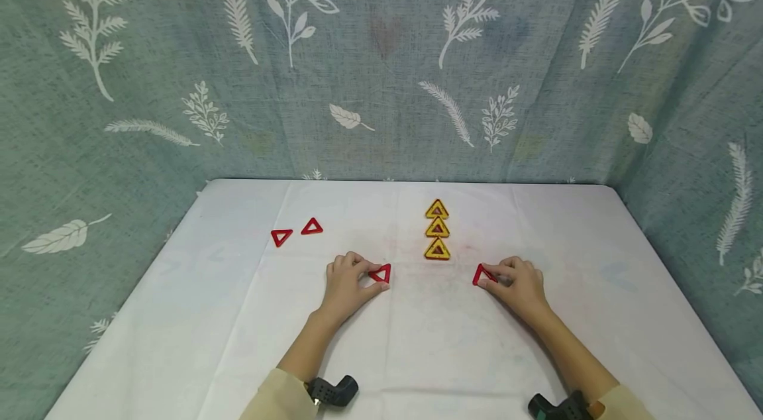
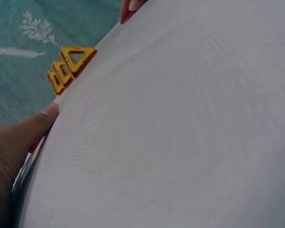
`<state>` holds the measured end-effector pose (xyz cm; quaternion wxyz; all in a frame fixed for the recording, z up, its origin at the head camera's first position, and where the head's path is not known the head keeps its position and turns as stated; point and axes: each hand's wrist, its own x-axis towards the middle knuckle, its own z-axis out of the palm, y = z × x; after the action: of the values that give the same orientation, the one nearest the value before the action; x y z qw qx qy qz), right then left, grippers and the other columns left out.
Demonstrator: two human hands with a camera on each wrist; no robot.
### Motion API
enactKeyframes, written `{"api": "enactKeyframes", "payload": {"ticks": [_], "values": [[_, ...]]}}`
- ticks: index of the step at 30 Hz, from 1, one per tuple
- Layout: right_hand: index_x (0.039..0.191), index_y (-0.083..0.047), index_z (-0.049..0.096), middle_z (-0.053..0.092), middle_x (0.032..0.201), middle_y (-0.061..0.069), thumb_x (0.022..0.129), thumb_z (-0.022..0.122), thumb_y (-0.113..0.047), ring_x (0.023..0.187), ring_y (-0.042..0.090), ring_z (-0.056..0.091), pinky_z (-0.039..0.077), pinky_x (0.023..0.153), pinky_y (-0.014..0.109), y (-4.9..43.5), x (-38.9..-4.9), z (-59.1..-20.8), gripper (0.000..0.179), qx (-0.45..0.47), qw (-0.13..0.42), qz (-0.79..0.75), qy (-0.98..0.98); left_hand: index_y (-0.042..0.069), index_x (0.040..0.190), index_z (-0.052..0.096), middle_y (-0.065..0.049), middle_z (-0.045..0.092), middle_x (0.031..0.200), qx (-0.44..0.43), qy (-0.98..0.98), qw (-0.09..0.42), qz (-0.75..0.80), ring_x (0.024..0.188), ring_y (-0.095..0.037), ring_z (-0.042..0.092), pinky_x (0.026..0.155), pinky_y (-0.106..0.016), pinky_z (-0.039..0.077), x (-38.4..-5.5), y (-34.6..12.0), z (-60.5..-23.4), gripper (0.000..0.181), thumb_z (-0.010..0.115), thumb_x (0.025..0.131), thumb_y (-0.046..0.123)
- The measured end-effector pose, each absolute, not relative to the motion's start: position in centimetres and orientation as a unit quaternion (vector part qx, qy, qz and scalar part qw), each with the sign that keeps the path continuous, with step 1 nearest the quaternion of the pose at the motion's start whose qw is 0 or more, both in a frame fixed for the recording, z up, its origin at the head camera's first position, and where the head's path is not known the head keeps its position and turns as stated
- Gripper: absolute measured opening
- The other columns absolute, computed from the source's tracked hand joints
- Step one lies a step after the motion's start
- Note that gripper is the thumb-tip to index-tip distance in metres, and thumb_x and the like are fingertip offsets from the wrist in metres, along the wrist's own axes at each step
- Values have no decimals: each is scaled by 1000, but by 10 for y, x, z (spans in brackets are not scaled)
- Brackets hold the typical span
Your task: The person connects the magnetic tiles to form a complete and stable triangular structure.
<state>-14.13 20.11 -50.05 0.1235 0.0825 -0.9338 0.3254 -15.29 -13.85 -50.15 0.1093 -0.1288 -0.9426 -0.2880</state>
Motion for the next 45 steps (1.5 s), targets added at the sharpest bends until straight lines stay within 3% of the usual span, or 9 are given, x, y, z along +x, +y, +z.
{"api": "enactKeyframes", "payload": {"ticks": [26,45], "values": [[95,-15,78,56,83,-6,64,85,-25,75,10,42,26,70,34,166,-112,-507,33,169,188,327,-911,21,100,71,4,50,94,-231,-926,122,-273,86,-14,39,82,-36,32,-122,-82,-505,38,77,72,47],[94,-17,78,54,83,-7,62,84,-27,72,7,40,24,66,27,150,-108,-510,34,223,224,310,-897,23,97,71,5,50,92,-267,-919,127,-260,85,-12,40,80,-33,32,-122,-63,-503,38,77,71,50]]}}
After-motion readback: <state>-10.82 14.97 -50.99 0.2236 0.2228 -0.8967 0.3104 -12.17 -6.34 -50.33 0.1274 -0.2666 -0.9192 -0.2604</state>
